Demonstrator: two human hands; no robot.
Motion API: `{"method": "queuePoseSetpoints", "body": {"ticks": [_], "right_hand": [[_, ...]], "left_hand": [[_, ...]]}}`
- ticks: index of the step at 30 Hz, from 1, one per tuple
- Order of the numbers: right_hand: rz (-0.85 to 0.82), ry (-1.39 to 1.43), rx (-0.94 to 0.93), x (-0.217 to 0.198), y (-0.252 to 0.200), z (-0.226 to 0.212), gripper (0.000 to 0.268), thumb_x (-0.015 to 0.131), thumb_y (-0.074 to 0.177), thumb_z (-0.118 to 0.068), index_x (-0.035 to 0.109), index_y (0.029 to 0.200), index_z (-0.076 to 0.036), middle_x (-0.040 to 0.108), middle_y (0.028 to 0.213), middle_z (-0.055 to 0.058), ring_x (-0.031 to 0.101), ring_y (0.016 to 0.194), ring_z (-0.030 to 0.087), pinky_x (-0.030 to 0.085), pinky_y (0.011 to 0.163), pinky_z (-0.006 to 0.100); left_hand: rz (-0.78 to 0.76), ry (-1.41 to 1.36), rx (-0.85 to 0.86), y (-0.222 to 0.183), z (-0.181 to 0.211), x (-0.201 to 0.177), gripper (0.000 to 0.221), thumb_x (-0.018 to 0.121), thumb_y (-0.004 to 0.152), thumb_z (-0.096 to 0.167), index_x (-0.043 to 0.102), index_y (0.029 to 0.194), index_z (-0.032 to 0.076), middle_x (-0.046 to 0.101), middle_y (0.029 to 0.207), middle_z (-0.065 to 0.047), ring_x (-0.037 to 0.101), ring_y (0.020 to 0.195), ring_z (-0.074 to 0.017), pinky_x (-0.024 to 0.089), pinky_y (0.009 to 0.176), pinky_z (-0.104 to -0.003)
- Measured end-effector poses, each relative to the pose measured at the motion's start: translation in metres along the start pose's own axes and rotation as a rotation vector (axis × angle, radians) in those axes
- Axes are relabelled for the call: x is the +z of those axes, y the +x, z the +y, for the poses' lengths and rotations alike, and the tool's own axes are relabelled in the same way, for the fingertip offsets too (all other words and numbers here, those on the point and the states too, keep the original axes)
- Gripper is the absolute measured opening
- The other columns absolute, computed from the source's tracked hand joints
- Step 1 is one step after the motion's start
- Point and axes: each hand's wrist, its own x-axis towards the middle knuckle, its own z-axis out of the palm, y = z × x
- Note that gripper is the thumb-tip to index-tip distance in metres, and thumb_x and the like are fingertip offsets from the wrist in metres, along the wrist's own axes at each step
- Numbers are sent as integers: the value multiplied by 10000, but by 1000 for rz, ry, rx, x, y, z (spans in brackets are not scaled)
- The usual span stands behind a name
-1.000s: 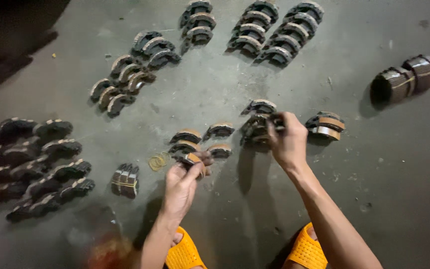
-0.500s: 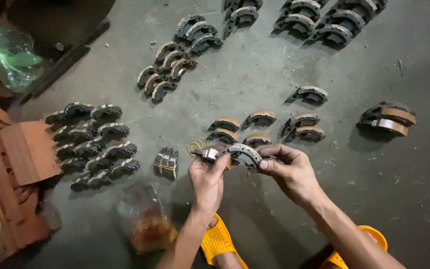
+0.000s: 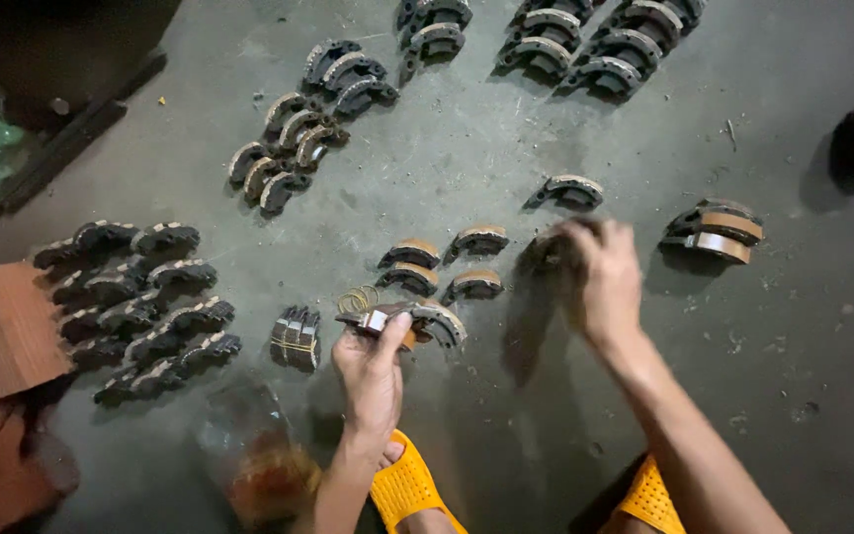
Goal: Sorting and stacking motorcycle brake shoes on the floor into organized piles
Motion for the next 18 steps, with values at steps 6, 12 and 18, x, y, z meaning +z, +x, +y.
{"method": "queuePoseSetpoints", "body": {"ticks": [6, 12, 18], "right_hand": [[-168, 72, 110, 1, 20, 41, 324, 750, 794, -91, 726, 1115, -62, 625, 1006, 188, 671, 904, 425, 605, 828, 526], [-50, 521, 316, -33, 5, -17, 157, 803, 943, -118, 766, 1035, 4, 731, 914, 198, 730, 817, 330, 614, 793, 460], [8, 820, 408, -22, -6, -62, 182, 851, 835, -64, 779, 996, -16, 757, 810, 184, 741, 736, 218, 601, 694, 351]], "left_hand": [[44, -47, -46, -6, 14, 19, 227, 827, 792, 17, 704, 979, -16, 722, 885, -127, 689, 763, -192, 605, 710, -337], [71, -79, -55, 0, 10, 15, 223, 819, 777, 14, 704, 964, -20, 720, 861, -131, 702, 751, -188, 617, 684, -348], [62, -49, -62, 3, 5, 11, 200, 817, 786, 35, 707, 945, -15, 721, 854, -130, 686, 754, -185, 591, 664, -330]]}}
